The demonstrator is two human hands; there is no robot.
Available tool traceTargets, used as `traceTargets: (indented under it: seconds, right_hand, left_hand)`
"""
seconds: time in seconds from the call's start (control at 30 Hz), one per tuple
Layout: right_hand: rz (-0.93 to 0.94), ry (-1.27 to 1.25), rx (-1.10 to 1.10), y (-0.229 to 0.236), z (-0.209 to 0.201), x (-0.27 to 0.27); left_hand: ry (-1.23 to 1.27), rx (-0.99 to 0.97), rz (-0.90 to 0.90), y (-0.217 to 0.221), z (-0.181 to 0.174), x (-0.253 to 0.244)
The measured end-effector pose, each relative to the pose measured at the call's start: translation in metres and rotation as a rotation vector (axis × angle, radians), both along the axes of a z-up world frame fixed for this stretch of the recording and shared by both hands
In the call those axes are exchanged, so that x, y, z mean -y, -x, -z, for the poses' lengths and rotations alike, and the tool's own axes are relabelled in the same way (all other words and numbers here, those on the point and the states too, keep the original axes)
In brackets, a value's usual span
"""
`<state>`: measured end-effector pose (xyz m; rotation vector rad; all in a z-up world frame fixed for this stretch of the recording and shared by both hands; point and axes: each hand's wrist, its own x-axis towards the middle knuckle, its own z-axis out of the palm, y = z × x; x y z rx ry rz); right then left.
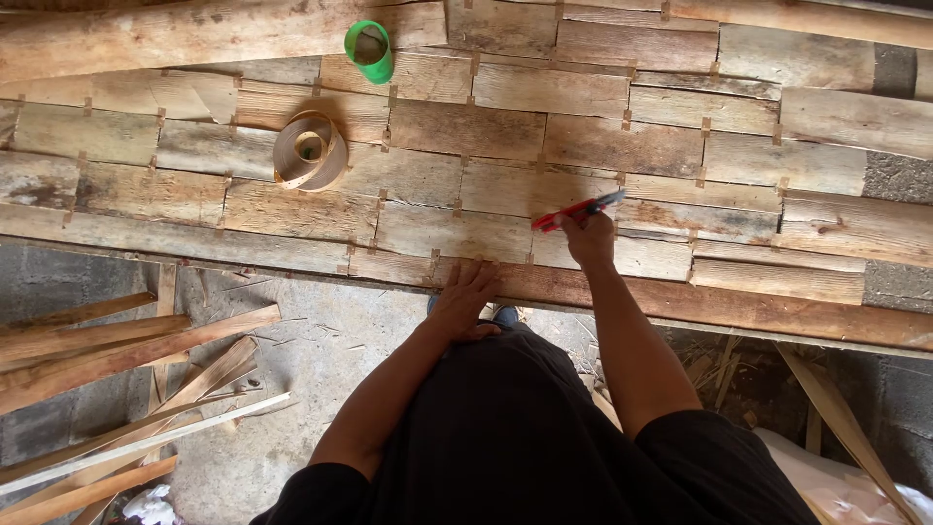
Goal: The recorder is assembling and fixing small wooden pieces into a larger decorative panel or surface.
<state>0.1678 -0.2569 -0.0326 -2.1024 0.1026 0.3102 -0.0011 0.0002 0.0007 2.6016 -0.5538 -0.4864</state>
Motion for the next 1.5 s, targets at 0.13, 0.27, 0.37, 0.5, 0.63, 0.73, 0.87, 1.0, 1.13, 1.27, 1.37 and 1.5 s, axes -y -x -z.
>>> traceTargets:
  seconds: [0.13,0.27,0.37,0.5,0.63,0.73,0.87,1.0,1.13,1.27,1.37,1.5]
  right_hand:
    - [0.225,0.010,0.058,0.003,-0.004,-0.002]
    - [0.066,0.048,0.053,0.001,-0.004,-0.002]
    - [0.029,0.092,0.041,0.000,-0.009,-0.002]
    - [0.114,0.040,-0.019,0.003,-0.001,0.001]
    - [0.007,0.064,-0.040,0.007,-0.004,0.005]
    - [0.090,0.083,-0.069,0.008,-0.004,0.008]
    - [0.048,0.080,0.008,0.011,-0.001,0.012]
    - [0.126,0.044,0.093,0.012,0.000,0.007]
    - [0.065,0.148,-0.013,0.012,0.004,0.009]
    - [0.050,0.096,0.038,0.010,0.013,0.029]
    - [0.108,0.081,0.087,0.002,0.030,0.065]
    - [0.487,-0.008,0.076,0.007,0.001,0.099]
  left_hand:
    - [-0.005,0.018,0.016,-0.001,0.000,0.000]
    - [-0.009,0.008,0.018,-0.001,0.003,-0.001]
    - [-0.017,0.005,0.022,-0.002,0.003,-0.001]
    - [-0.034,-0.010,0.023,-0.003,-0.001,0.001]
    - [-0.027,-0.028,0.020,-0.001,0.005,0.000]
    - [-0.039,-0.036,0.028,-0.003,0.002,0.000]
    - [-0.036,-0.033,0.032,-0.004,-0.002,0.000]
    - [-0.053,-0.048,0.029,-0.005,-0.008,0.001]
    - [-0.025,-0.034,0.016,-0.003,-0.007,0.001]
    - [0.008,-0.002,0.002,-0.002,-0.007,0.001]
    - [0.012,0.001,-0.007,-0.002,-0.010,0.002]
    - [0.004,0.001,-0.019,-0.001,-0.010,0.004]
